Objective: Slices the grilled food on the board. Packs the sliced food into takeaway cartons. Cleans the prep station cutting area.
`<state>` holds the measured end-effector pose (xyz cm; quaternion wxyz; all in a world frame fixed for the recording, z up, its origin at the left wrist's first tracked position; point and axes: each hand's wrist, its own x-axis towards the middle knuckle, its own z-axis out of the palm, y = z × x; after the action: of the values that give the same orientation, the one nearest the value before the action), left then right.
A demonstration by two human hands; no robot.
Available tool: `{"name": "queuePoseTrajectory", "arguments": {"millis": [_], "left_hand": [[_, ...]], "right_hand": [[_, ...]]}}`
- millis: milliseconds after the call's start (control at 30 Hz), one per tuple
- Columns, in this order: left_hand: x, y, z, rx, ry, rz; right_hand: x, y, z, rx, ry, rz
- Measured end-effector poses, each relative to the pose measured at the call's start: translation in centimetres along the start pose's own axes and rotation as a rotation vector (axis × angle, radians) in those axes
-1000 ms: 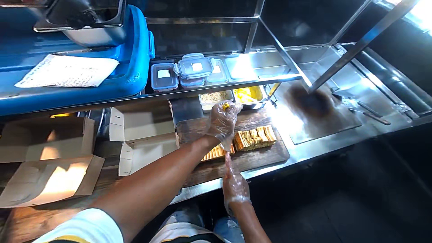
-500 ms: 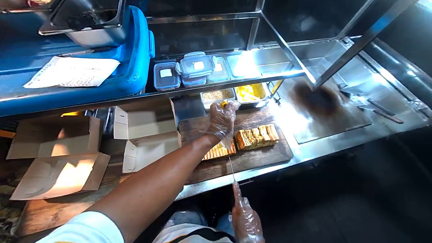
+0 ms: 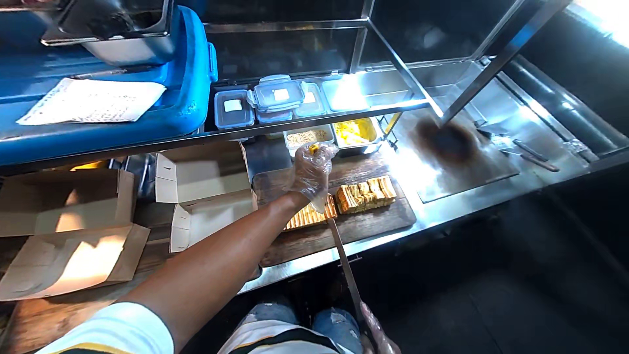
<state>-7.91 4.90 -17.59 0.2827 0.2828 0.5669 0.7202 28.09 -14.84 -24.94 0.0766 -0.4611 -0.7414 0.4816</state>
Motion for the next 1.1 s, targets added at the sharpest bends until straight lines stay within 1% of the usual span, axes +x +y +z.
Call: {"name": "queuePoseTrajectory", "arguments": {"millis": [33, 67, 133, 167, 200, 267, 300, 367, 433, 500, 567, 667, 700, 733, 800, 867, 900, 933, 1033, 1067, 1100], "left_hand": [[-0.1, 0.0, -0.1, -0.012, 0.004, -0.009], [-0.2, 0.1, -0.2, -0.012, 0.000, -0.032], [0.2, 1.1, -0.3, 0.013, -0.062, -0.133], [0.7, 1.9, -0.2, 0.011, -0.093, -0.190], [1.1, 3.2, -0.3, -0.007, -0.114, -0.211], [1.4, 7.1, -0.8, -0.099, -0.141, -0.131], [1.4, 8.7, -1.0, -0.151, -0.155, -0.090], [0.9, 9.6, -1.8, -0.162, -0.167, -0.064], [0.5, 8.4, -2.4, -0.093, -0.132, -0.106], [0.3, 6.8, -2.4, -0.044, -0.089, -0.146], [0.0, 5.2, -2.4, -0.008, -0.047, -0.134], [-0.3, 3.4, -2.2, 0.020, -0.031, -0.085], [-0.3, 3.0, -2.2, 0.042, -0.032, -0.057], [-0.2, 2.6, -2.3, 0.067, -0.028, -0.019], [0.0, 1.8, -2.2, 0.116, -0.001, 0.038], [0.1, 1.2, -2.4, 0.151, 0.027, 0.014], [0.2, 1.1, -2.5, 0.154, 0.039, -0.001], [0.1, 1.1, -2.5, 0.146, 0.041, -0.012], [-0.3, 1.3, -2.2, 0.173, 0.018, -0.002], [-0.5, 1.4, -2.4, 0.205, 0.014, 0.004], [-0.5, 1.5, -2.5, 0.244, 0.013, 0.021]], "right_hand": [[0.7, -0.7, -0.1, 0.122, -0.028, 0.040], [1.6, -1.2, 0.2, 0.255, -0.046, 0.118], [3.0, -1.4, 1.6, 0.503, -0.028, 0.249], [3.2, -1.6, 1.9, 0.521, -0.018, 0.259], [3.1, -1.9, 1.7, 0.420, -0.023, 0.218], [2.5, -3.0, 0.9, 0.084, -0.024, 0.060], [2.0, -3.4, 1.1, -0.033, 0.021, 0.000], [1.4, -4.5, 1.7, -0.190, 0.054, -0.034], [2.1, -6.0, 2.4, -0.273, 0.030, 0.003], [4.1, -7.6, 3.0, -0.322, 0.000, 0.070], [7.4, -9.6, 3.5, -0.387, -0.088, 0.176], [13.7, -11.5, 4.9, -0.534, -0.173, 0.265], [14.7, -11.8, 5.0, -0.567, -0.193, 0.294], [14.5, -12.1, 5.0, -0.594, -0.195, 0.307], [11.5, -12.1, 4.5, -0.625, -0.158, 0.303], [8.9, -11.7, 4.2, -0.611, -0.128, 0.294], [9.1, -11.5, 4.4, -0.595, -0.144, 0.295], [10.5, -11.1, 5.0, -0.577, -0.159, 0.290], [17.7, -10.8, 6.8, -0.518, -0.179, 0.269], [18.8, -10.9, 7.0, -0.516, -0.198, 0.281], [18.5, -10.8, 6.8, -0.519, -0.205, 0.276]]}}
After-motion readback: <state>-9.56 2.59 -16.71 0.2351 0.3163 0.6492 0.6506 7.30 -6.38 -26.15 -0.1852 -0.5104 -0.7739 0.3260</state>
